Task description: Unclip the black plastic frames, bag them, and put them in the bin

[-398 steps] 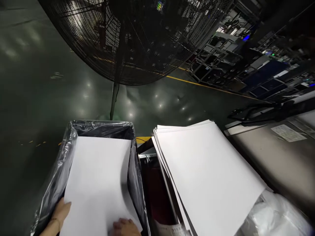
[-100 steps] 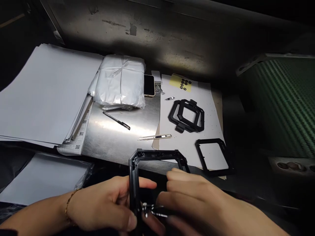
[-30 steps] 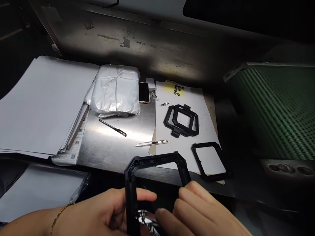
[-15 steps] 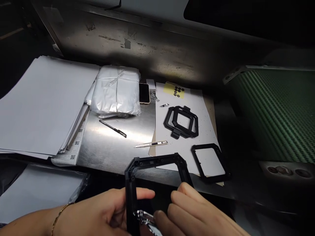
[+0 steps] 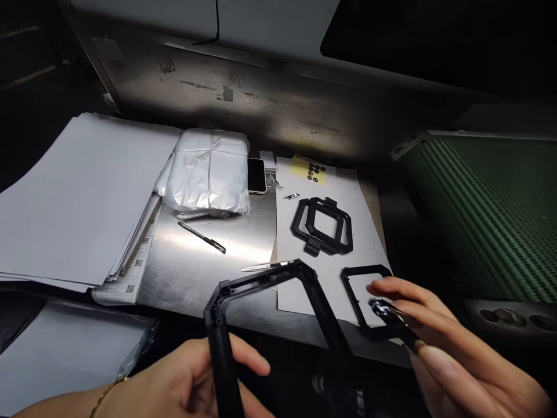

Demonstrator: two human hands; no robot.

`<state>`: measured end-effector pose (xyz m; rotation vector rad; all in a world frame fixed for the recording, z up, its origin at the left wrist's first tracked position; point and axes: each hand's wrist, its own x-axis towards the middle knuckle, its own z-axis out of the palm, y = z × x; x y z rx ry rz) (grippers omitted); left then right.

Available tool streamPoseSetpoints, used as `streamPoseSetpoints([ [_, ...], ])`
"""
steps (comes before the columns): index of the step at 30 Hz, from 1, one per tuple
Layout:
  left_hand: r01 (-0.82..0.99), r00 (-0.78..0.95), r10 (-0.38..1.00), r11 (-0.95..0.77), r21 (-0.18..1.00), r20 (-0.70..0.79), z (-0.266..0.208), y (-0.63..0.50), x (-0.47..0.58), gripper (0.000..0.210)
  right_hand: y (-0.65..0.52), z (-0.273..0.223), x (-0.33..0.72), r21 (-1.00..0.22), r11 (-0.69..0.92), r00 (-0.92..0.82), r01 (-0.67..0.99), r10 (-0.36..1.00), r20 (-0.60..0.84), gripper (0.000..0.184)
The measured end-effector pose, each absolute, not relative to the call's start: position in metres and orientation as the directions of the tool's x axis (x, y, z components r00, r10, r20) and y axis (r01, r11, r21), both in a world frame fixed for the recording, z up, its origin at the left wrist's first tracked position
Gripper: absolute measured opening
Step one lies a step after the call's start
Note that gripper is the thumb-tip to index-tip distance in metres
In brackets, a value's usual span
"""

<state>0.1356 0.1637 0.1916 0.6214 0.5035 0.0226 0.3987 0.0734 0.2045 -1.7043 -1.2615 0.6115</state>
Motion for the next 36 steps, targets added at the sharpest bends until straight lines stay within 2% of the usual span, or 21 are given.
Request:
streamPoseSetpoints([
  [2,-0.052,0.882,0.310,0.812,0.582,-0.354,0.187,0.163,0.141,0.021,0.072,0.189,0.394,-0.984,-0.149,0.358,0.098,0.928,-0.105,0.022],
  [4,-0.191,0.842,0.478,0.698,0.691,-0.250,0.179,0.160,0.152,0.013,0.077,0.176,0.383,-0.952,-0.204,0.249,-0.227,0.933,-0.259,0.024],
  [6,-0.232,0.816,0.559,0.549,0.803,-0.146,0.172,0.157,0.165,0.010,0.088,0.167,0.372,-0.907,-0.219,0.197,-0.360,0.932,-0.304,0.023],
  [8,-0.220,0.850,0.522,0.463,0.859,-0.064,0.163,0.153,0.176,0.010,0.100,0.165,0.370,-0.905,-0.170,0.203,-0.389,0.943,-0.264,0.023],
  [9,-0.190,0.887,0.458,0.462,0.866,-0.050,0.158,0.151,0.179,0.013,0.105,0.166,0.373,-0.912,-0.136,0.195,-0.387,0.955,-0.225,0.022],
  [10,-0.149,0.918,0.392,0.489,0.859,-0.064,0.154,0.151,0.180,0.019,0.109,0.168,0.378,-0.921,-0.112,0.163,-0.372,0.969,-0.184,0.022],
  [12,-0.048,0.932,0.309,0.621,0.782,-0.188,0.146,0.154,0.177,0.028,0.113,0.174,0.393,-0.940,-0.120,0.021,-0.320,0.991,-0.134,0.021],
  [14,-0.008,0.917,0.241,0.808,0.589,-0.319,0.142,0.163,0.170,0.036,0.115,0.181,0.406,-0.955,-0.187,-0.167,-0.230,0.974,-0.151,0.021],
  [16,-0.010,0.938,0.161,0.899,0.439,-0.309,0.145,0.174,0.162,0.051,0.116,0.188,0.414,-0.963,-0.242,-0.300,-0.118,0.933,-0.198,0.021],
  [18,0.015,0.975,0.085,0.895,0.446,-0.204,0.153,0.182,0.157,0.050,0.119,0.195,0.414,-0.978,-0.207,-0.335,0.036,0.919,-0.207,0.019],
  [21,-0.008,0.984,0.104,0.838,0.546,-0.145,0.167,0.182,0.152,0.045,0.121,0.206,0.411,-0.974,-0.050,-0.203,0.219,0.975,-0.096,0.018],
  [23,-0.033,0.974,0.154,0.818,0.574,-0.164,0.172,0.177,0.147,0.044,0.121,0.208,0.410,-0.990,0.055,0.050,0.129,0.997,0.062,0.019],
  [25,-0.031,0.959,0.190,0.807,0.590,-0.209,0.175,0.172,0.138,0.045,0.118,0.197,0.411,-0.989,0.146,0.356,0.006,0.924,0.138,0.023],
  [26,-0.022,0.950,0.204,0.801,0.598,-0.238,0.175,0.171,0.132,0.044,0.116,0.185,0.411,-0.989,0.138,0.495,0.057,0.856,0.148,0.026],
  [28,0.002,0.928,0.229,0.787,0.617,-0.295,0.174,0.171,0.120,0.042,0.109,0.150,0.410,-0.946,-0.062,0.666,0.318,0.725,0.176,0.030],
  [29,0.012,0.916,0.240,0.783,0.622,-0.320,0.174,0.171,0.115,0.041,0.105,0.130,0.409,-0.823,-0.264,0.691,0.503,0.695,0.199,0.033],
  [30,0.018,0.906,0.251,0.781,0.624,-0.340,0.174,0.172,0.111,0.040,0.099,0.110,0.408,-0.755,-0.338,0.662,0.562,0.731,0.165,0.033],
  [33,0.026,0.895,0.260,0.780,0.625,-0.361,0.173,0.172,0.108,0.042,0.083,0.070,0.403,-0.637,-0.417,0.585,0.649,0.808,0.067,0.028],
  [36,0.009,0.915,0.246,0.779,0.627,-0.319,0.172,0.169,0.112,0.044,0.072,0.064,0.403,-0.583,-0.434,0.571,0.687,0.819,0.063,0.032],
])
